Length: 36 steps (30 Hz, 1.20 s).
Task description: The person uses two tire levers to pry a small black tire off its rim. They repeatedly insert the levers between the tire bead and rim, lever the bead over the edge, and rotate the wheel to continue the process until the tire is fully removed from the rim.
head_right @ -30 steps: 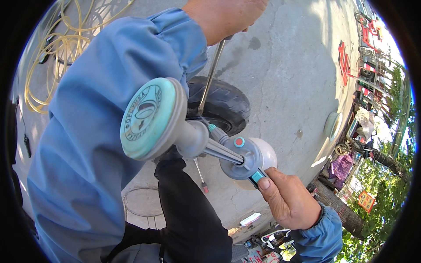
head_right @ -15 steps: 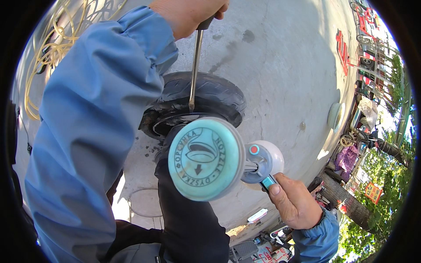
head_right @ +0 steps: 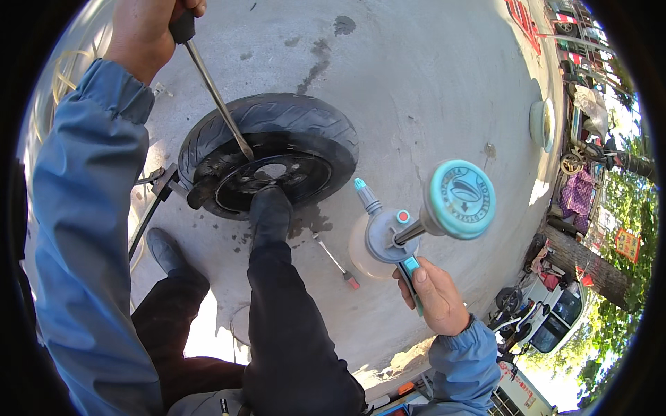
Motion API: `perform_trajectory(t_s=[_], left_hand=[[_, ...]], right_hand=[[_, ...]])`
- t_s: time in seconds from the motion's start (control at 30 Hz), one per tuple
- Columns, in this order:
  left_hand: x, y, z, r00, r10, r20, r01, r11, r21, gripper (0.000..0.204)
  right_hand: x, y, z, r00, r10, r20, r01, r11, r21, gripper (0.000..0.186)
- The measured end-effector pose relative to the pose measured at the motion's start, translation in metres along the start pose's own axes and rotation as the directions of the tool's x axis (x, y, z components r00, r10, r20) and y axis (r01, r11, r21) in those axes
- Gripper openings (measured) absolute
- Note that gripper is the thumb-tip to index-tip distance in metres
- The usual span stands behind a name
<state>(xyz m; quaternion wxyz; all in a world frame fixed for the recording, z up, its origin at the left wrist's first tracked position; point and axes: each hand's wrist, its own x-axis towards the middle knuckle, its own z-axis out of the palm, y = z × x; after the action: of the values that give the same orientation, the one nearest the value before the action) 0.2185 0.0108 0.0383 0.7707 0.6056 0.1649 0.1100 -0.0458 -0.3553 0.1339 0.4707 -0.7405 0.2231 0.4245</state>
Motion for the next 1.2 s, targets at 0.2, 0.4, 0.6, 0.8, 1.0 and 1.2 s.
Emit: perform_trajectory(t_s=[0.2, 0.4, 0.6, 0.8, 1.0, 1.2], left_hand=[[0.003, -0.016, 0.004, 0.997, 0.077, -0.010, -0.077, 0.997, 0.015, 0.031], [0.002, -0.018, 0.005, 1.000, 0.018, 0.009, -0.018, 1.000, 0.015, 0.030], [-0.018, -0.004, 0.038, 0.992, 0.081, 0.096, -0.086, 0.995, 0.049, 0.033], [-0.036, 0.034, 0.028, 0.992, 0.076, 0.101, -0.093, 0.981, 0.170, 0.032], [-0.007, -0.009, 0.034, 0.893, 0.450, 0.026, -0.451, 0.891, 0.048, 0.033], [-0.023, 0.000, 0.005, 0.917, 0.385, 0.104, -0.375, 0.922, -0.101, 0.031]], right_hand=[[0.003, 0.072, 0.006, 0.991, 0.026, -0.129, 0.004, 0.974, 0.227, 0.071], [0.008, 0.119, 0.010, 0.955, 0.007, -0.295, 0.094, 0.940, 0.327, 0.060], [0.034, 0.143, 0.009, 0.784, 0.033, -0.619, 0.286, 0.867, 0.409, 0.032], [0.071, 0.146, 0.017, 0.702, 0.018, -0.712, 0.384, 0.833, 0.399, 0.029], [0.090, 0.171, 0.003, 0.675, 0.056, -0.735, 0.331, 0.868, 0.370, 0.030], [0.086, 0.194, -0.004, 0.669, 0.078, -0.739, 0.324, 0.864, 0.386, 0.030]])
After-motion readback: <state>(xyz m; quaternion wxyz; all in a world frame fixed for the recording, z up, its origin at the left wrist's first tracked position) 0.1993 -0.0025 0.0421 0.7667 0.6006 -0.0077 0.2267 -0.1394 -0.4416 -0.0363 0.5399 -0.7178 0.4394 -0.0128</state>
